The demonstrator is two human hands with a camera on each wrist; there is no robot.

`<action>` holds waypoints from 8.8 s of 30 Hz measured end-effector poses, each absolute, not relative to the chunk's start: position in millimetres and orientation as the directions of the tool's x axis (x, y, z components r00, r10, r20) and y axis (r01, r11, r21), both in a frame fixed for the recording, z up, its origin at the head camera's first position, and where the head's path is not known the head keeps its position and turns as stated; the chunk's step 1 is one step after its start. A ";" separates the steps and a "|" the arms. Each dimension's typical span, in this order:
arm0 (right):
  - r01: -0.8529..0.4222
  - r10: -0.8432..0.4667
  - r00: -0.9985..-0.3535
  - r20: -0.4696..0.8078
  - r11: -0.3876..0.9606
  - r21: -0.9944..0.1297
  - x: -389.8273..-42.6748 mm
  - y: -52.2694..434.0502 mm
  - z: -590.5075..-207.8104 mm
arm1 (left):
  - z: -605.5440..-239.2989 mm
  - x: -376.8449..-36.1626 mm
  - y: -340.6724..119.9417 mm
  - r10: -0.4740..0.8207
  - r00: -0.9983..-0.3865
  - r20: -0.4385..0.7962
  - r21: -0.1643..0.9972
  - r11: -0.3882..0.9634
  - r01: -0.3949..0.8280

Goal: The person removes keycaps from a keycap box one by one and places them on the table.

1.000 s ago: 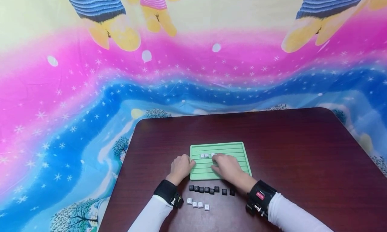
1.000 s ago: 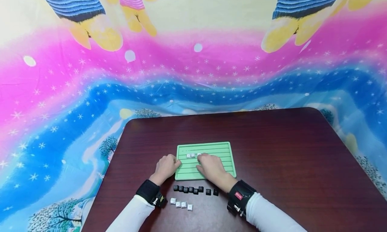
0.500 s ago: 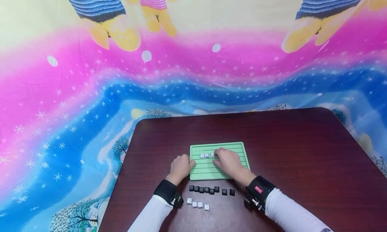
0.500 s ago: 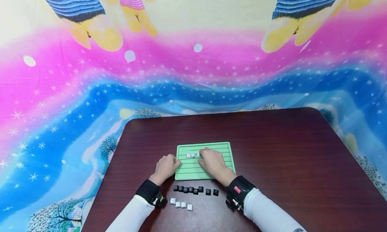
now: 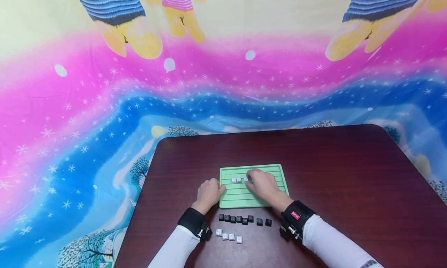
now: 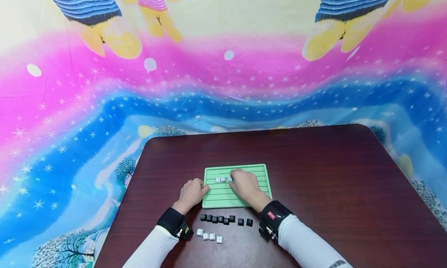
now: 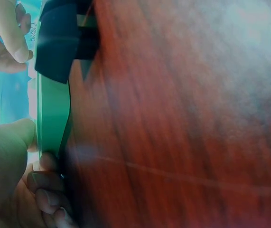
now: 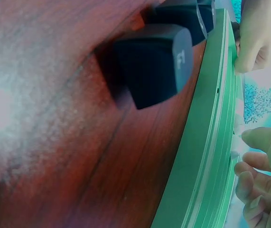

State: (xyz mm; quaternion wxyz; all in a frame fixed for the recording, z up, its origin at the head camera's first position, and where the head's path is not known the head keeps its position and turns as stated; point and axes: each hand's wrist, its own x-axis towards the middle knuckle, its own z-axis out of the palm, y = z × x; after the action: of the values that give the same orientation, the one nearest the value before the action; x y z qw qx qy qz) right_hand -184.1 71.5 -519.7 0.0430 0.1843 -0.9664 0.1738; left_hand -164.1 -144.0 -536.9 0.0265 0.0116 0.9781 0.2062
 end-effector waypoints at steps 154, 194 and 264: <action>-0.735 -0.706 -0.675 0.216 0.669 -0.109 -50.6 81.6 -527.3 | -539.2 -162.5 -144.1 0.022 -1.000 -0.015 0.393 0.919 0.014; -0.711 -0.649 -0.695 0.310 0.683 -0.166 -76.4 75.8 -504.8 | -539.4 -163.5 -144.2 0.028 -0.999 -0.017 0.392 0.920 0.019; -0.403 -0.385 -0.915 0.122 0.851 -0.337 -192.8 46.3 -521.1 | -539.5 -164.2 -144.3 0.025 -0.999 -0.020 0.378 0.926 0.015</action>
State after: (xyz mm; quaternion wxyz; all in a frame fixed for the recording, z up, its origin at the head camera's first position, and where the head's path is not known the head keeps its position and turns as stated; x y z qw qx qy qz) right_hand -192.8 46.3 -521.1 0.0250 0.2047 -0.9617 0.1806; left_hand -164.2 -144.3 -539.5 0.0124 0.0101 0.9812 0.1923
